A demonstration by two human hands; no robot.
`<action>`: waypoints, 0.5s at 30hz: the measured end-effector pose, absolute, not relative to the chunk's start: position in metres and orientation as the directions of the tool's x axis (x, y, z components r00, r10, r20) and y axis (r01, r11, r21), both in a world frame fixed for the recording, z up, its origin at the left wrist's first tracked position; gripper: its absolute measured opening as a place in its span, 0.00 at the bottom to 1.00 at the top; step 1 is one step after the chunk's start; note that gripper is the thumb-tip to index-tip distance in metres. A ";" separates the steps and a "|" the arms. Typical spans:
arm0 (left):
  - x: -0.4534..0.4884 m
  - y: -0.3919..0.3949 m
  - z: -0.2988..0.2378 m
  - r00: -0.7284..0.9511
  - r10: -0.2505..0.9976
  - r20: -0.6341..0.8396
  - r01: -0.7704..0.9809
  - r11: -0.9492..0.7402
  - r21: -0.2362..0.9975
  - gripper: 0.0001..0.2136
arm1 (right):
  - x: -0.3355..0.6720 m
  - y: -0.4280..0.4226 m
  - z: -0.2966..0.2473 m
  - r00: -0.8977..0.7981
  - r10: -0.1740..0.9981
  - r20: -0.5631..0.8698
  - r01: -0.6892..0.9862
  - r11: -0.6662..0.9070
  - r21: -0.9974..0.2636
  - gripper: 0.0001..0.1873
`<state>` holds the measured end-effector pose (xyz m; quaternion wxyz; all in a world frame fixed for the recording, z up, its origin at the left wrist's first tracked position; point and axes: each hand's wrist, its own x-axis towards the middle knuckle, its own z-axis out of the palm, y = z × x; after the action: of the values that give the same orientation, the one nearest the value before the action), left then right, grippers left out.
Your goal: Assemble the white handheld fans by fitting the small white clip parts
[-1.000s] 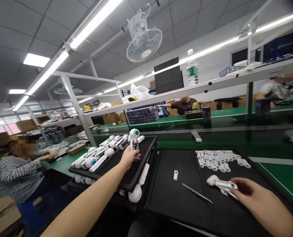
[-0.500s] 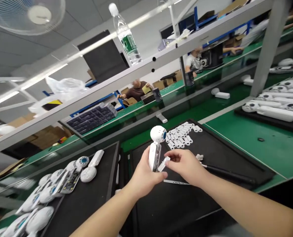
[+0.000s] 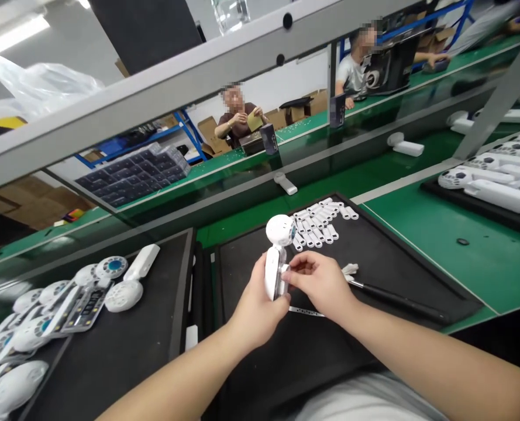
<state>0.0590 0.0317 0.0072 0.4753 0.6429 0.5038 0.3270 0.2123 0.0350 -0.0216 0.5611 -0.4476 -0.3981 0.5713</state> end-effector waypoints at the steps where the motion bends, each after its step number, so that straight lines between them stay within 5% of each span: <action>1: 0.059 0.031 0.005 0.283 0.956 -0.084 0.329 -0.014 0.944 0.39 | 0.213 0.034 -0.020 0.034 0.996 -0.081 -0.305 -0.067 -0.950 0.19; 10: 0.059 0.028 -0.003 0.215 0.976 -0.041 0.355 -0.039 0.934 0.41 | 0.203 0.038 -0.023 -0.006 0.994 -0.109 -0.340 -0.104 -0.935 0.20; 12: 0.058 0.030 -0.002 0.197 0.980 -0.036 0.323 -0.030 0.946 0.38 | 0.211 0.039 -0.028 -0.043 0.999 -0.015 -0.184 -0.023 -0.983 0.20; 15: 0.059 0.035 0.003 0.170 0.967 -0.190 0.143 0.167 0.976 0.36 | 0.246 0.029 -0.045 -0.100 0.970 0.222 0.427 0.243 -0.871 0.29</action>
<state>0.0588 0.0352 0.0027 0.5538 0.5273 0.5261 0.3720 0.2461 0.0290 -0.0452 0.4198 -0.5231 -0.6674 0.3235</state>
